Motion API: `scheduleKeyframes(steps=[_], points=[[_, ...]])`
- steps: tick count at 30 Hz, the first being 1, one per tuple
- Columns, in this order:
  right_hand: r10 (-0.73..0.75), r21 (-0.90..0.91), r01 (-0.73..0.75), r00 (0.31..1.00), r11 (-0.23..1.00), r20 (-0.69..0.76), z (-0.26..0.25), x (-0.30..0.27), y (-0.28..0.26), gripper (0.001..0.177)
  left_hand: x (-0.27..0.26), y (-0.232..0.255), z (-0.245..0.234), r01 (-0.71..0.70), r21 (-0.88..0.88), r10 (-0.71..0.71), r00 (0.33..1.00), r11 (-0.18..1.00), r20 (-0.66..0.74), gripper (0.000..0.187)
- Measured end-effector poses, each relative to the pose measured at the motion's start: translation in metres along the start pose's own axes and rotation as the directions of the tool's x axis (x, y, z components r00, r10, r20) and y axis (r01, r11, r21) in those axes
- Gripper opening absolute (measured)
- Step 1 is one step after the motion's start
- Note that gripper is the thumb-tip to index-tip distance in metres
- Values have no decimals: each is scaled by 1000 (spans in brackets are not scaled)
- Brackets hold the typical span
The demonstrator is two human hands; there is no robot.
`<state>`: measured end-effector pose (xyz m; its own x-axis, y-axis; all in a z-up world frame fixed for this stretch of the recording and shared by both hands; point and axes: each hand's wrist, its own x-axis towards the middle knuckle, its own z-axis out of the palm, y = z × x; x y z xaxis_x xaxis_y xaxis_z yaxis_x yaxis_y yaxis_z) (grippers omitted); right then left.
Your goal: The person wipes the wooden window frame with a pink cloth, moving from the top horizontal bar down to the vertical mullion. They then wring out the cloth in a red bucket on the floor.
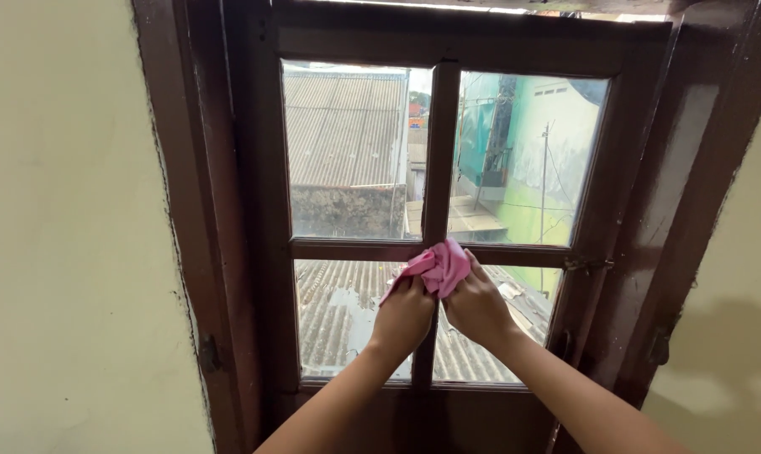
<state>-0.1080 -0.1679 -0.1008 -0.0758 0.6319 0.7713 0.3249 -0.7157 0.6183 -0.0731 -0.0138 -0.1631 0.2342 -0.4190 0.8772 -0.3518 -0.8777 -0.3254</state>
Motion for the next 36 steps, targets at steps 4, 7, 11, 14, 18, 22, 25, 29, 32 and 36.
scheduleKeyframes(steps=[4,7,11,14,18,22,25,29,32,36], points=[[-96,-22,94,988,995,-123,-11,16,12,16,24,-10,-41,-7,-51,6,1000,999,-7,22],[-69,-79,54,977,995,-201,34,21,51,16,52,-25,-20,-19,19,21,995,1000,-95,22],[-107,-181,51,944,982,-311,29,94,107,19,138,-57,-48,-29,134,66,957,991,-282,27],[-251,-440,83,907,894,-339,-2,163,140,13,203,-79,-75,7,141,48,921,990,-387,24],[-95,-361,17,975,932,-199,15,214,192,15,280,-105,-92,106,125,-28,861,986,-507,16],[-58,-357,8,990,934,-130,25,229,206,18,302,-124,-104,92,95,-59,948,991,-312,20],[-35,-330,-3,993,944,-109,44,221,200,18,295,-129,-106,50,84,-30,974,995,-226,21],[-19,-295,-5,997,955,-79,63,207,200,17,288,-128,-107,24,32,-18,982,999,-186,22],[0,-259,-14,999,966,-54,75,192,202,17,282,-129,-90,33,-10,-35,989,999,-142,20],[45,-211,-47,999,976,-14,89,165,192,16,259,-120,-77,6,27,-3,992,1000,-125,18]])
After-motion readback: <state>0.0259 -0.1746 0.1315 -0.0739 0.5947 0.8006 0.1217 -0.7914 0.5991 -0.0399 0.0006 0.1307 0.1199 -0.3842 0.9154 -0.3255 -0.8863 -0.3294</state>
